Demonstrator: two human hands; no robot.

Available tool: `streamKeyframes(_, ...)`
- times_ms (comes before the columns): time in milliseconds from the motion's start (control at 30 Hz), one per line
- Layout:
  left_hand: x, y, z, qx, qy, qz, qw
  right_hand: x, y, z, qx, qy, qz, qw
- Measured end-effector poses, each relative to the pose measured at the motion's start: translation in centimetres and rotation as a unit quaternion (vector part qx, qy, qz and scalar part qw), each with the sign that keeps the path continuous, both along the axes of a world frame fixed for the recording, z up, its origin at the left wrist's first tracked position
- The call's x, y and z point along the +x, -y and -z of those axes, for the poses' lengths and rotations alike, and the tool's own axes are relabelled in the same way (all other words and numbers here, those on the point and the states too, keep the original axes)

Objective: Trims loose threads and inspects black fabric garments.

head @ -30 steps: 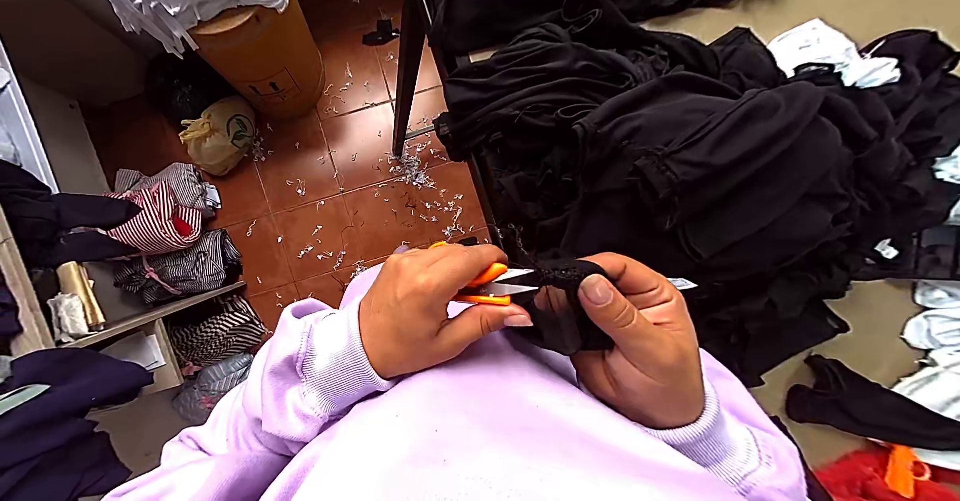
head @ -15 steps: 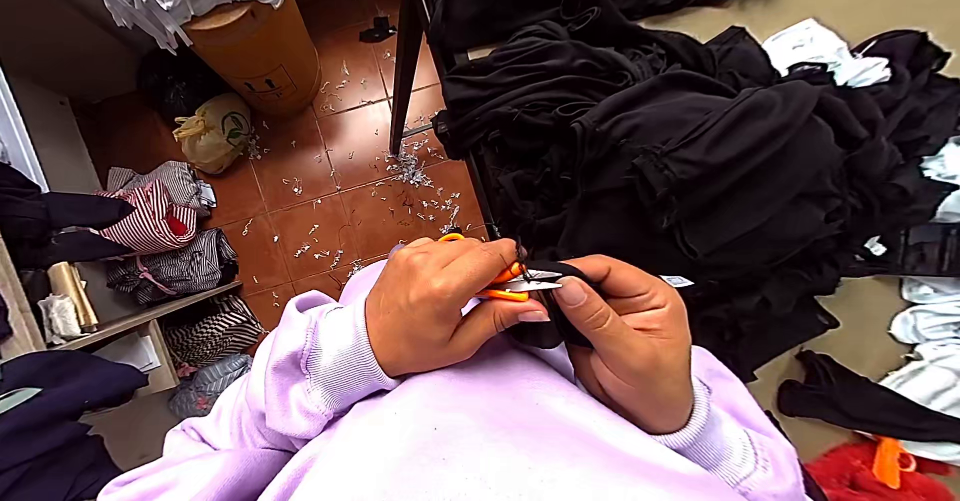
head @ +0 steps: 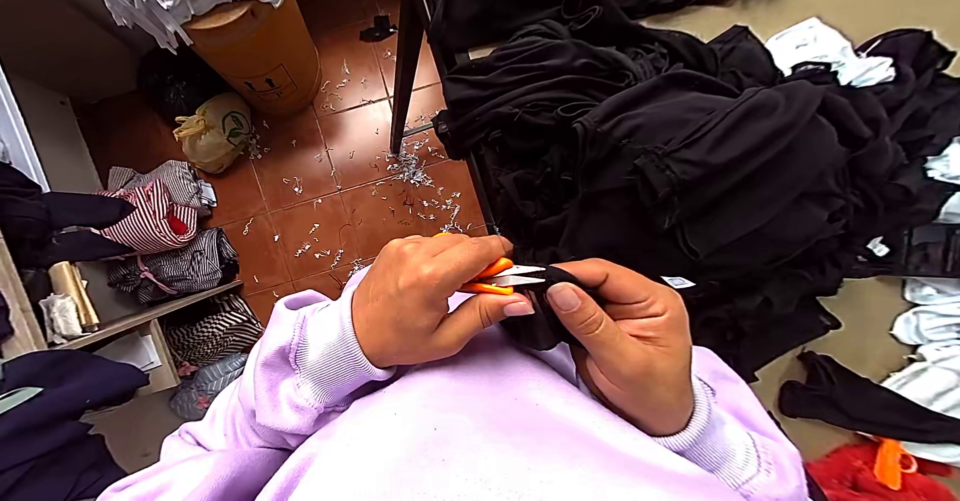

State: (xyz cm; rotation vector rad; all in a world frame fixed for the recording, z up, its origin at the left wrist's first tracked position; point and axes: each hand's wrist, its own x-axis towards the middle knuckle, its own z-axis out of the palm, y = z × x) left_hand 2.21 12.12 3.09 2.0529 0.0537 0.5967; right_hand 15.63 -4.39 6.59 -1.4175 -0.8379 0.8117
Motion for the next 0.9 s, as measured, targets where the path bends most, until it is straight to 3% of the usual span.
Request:
streamKeyframes(200,0.3,-0.3,0.0,-0.015,0.0,0.015,1.0,0.2,0.0,0.0,-0.007,0.021,-0.019,1.0)
streamKeyframes(367,0.6,-1.8,1.9,-0.104,0.014,-0.121,0.987,0.2,0.0,0.1,0.009,-0.064,-0.021,0.998)
streamKeyframes(500,1.1,-1.5,0.7,-0.274,0.05,0.042,0.96,0.3,0.0,0.3,0.014,-0.121,-0.04,0.992)
streamKeyframes(633,1.5,-0.3,0.7,-0.247,0.057,0.113,0.961,0.3,-0.3,0.5,0.02,-0.155,-0.027,0.987)
streamKeyframes(733,1.3,-0.1,1.0,-0.212,0.062,0.079,0.972,0.2,-0.2,0.6,0.026,-0.196,0.012,0.98)
streamKeyframes(900,1.3,0.1,1.2,-0.199,0.082,0.031,0.976,0.4,-0.1,0.8,0.044,-0.196,-0.007,0.98)
